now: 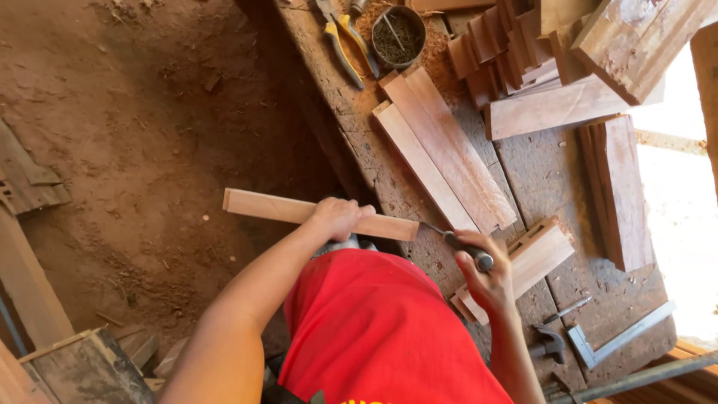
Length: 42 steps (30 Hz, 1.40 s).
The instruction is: The person sits at a woodworking bench and measures wooden slats with a try square, marks cut lines on them with a marking knife, and hammers with a claw hammer. They arrange and stack the boards on the bench while working through them one at a time.
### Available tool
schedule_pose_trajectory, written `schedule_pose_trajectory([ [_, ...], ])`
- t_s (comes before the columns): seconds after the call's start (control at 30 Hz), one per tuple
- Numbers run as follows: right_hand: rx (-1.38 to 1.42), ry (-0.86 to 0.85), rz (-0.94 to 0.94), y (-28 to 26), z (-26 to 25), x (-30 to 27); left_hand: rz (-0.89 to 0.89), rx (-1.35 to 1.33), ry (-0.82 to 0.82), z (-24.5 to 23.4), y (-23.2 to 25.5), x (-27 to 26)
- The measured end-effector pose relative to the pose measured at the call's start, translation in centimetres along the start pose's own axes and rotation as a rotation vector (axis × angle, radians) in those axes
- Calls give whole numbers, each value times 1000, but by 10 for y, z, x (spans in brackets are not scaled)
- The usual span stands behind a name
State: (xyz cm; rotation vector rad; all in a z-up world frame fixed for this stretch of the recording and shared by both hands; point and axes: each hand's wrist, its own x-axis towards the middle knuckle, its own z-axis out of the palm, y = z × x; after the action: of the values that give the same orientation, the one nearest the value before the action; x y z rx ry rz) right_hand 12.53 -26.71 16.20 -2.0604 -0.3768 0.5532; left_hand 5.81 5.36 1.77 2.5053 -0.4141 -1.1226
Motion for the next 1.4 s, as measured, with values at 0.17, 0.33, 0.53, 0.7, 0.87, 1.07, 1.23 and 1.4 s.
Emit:
schedule_pose_trajectory([
  [0.17, 270, 172, -138, -6, 38, 33, 7, 30, 28, -15, 9, -10],
  [0.33, 556, 298, -354, 2, 56, 52, -3, 62, 2, -9, 7, 0],
  [0.53, 577, 286, -350, -4, 75, 49, -19, 27, 26, -38, 18, -22],
  [0.7, 568, 267, -348, -24, 78, 49, -19, 39, 44, -50, 21, -32],
  [0.87, 557, 264, -361, -27, 80, 46, -10, 20, 57, -48, 17, -28],
  [1.07, 558, 328, -395, -18, 87, 43, -7, 24, 53, -43, 12, -19],
  [1.23, 452, 406, -483, -4, 104, 41, 6, 87, 71, 8, -1, 17],
  [1.4, 437, 432, -480, 1, 104, 46, 56, 152, 229, -7, 5, -1],
])
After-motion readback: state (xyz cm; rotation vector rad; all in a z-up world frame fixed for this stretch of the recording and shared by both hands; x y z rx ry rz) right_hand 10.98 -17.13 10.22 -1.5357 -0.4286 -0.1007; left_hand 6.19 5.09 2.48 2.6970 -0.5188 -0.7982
